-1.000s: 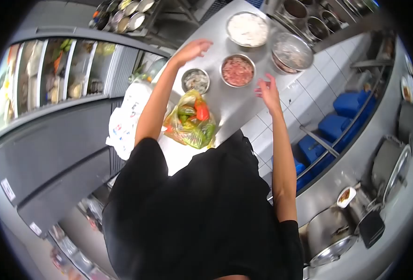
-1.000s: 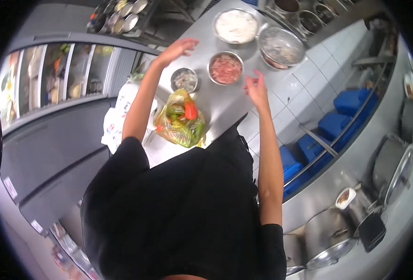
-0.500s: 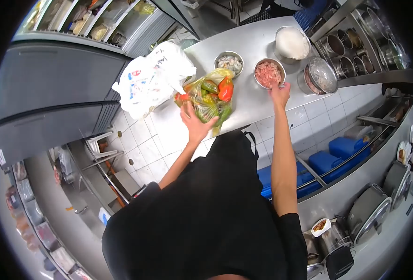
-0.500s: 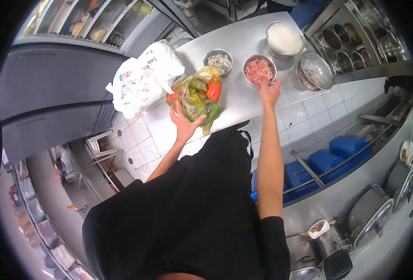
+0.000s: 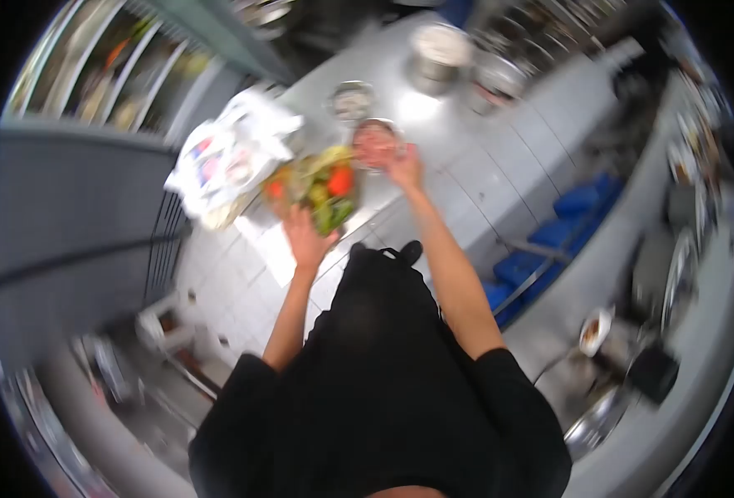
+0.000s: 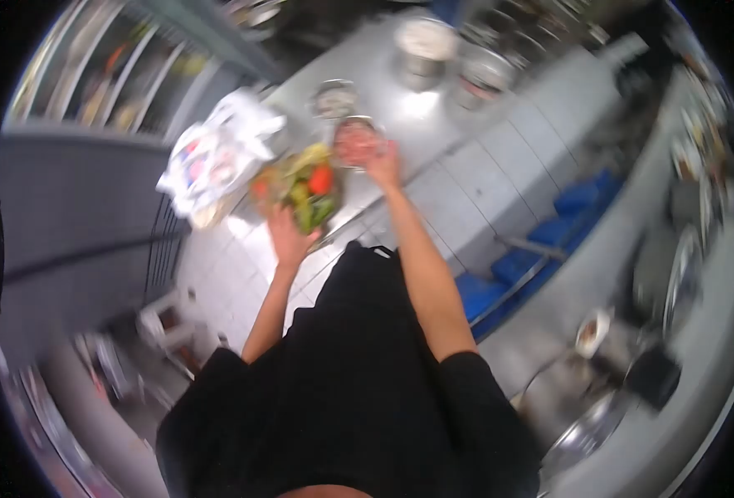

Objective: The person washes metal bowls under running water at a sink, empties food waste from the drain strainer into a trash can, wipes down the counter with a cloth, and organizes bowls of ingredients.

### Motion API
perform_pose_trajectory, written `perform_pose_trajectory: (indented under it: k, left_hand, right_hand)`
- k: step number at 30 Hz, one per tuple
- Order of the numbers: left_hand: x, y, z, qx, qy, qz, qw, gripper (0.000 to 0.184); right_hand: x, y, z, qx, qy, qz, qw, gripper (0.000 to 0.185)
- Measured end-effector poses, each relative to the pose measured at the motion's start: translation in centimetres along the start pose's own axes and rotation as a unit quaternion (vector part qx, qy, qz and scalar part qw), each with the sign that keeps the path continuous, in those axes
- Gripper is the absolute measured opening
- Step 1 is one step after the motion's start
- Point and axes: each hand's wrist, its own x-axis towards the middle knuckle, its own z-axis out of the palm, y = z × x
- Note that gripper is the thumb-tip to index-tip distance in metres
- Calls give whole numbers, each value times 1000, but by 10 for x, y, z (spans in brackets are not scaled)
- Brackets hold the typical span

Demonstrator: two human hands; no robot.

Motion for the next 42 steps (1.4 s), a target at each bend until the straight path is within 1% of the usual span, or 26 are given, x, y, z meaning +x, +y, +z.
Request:
perform_pose_trajectory:
  k: [1,2,3,4,5,6,7,8,11,12,14,15,17,19,22,26,27,28,29,31,32,33,34,37,40,42]
  left_hand:
    - [-4,-8,-5,-20,-9,32,999,78]
    - [-10,-12,-14,-17,-27,44,999,85]
    - [-14,-26,-8,-1,-20,68,998,89]
    - [-14,-28,-6,9,-25,82,996,92]
    - [-21,-44,6,60,9,119,991,91]
    - [-17,-61,22,53,47,190,979,91]
    - [-11,-79,39,83,99,234,964,91]
    - [-8,-72,32,121,118,261,950,89]
    - [-1,-69,33,136,126,350,918,83]
    - [3,-84,32,135,122,375,909,82]
    - [1,-94,26,149,108,395,900,80]
    - [5,-100,26,160,98,396,899,79]
    - [26,-110,43,176,119,410,887,75]
    - [39,-106,65,151,148,434,876,73]
    - [20,-79,64,31,96,500,860,68]
    - [-29,-51,40,-112,24,552,826,61]
    - [-66,-30,14,-155,-88,535,826,58]
    - [-111,-9,-12,-194,-201,516,810,56]
    - [-149,6,-24,-218,-230,542,778,43]
    - [-222,33,-44,-245,-334,552,724,33]
    - [-269,47,-68,-260,-401,528,703,30]
    - [-309,56,-83,-271,-430,554,659,29]
    - [-346,65,-94,-282,-456,579,614,28]
    - [-461,78,-140,-301,-602,542,503,27]
    - [-560,90,-206,-257,-670,570,401,26]
    - [-599,82,-240,-210,-682,601,359,25]
  right_hand:
    - [-1,16,11,75,-26,-38,996,39]
    - [1,44,29,-187,49,-157,968,29]
    - [-15,22,11,-233,-53,-206,949,22]
    - [-23,21,7,-151,-15,-205,967,19]
    - [-29,13,-12,-337,-37,-343,876,20]
    - [-45,5,-16,-287,-8,-118,951,22]
    - [-76,-12,-41,-140,-2,32,990,25]
    - [-109,-3,-46,-46,78,59,994,29]
    - [-221,34,-75,-21,156,40,987,28]
    - [-258,51,-69,-56,138,74,986,27]
    - [-370,72,-70,-101,189,72,974,28]
    - [-429,80,-60,-39,253,45,966,29]
    - [-545,73,-48,50,231,191,953,30]
    - [-647,58,-19,215,304,241,896,34]
    - [-777,40,22,300,385,264,832,33]
    - [-921,-22,61,383,529,201,730,30]
    - [-955,-33,65,379,562,188,711,30]
    - [-991,-43,66,342,610,188,690,28]
    - [-1028,-44,66,304,654,188,667,27]
    - [-1116,-8,62,243,727,205,609,22]
    - [-1161,-1,53,139,747,294,580,22]
    - [-1205,7,41,30,752,375,542,23]
    - [-1244,21,32,-36,759,413,503,25]
    - [-1371,104,1,-196,744,507,389,25]
    - [-1453,149,-31,87,703,598,375,26]
    - [-1487,224,-27,244,756,489,359,23]
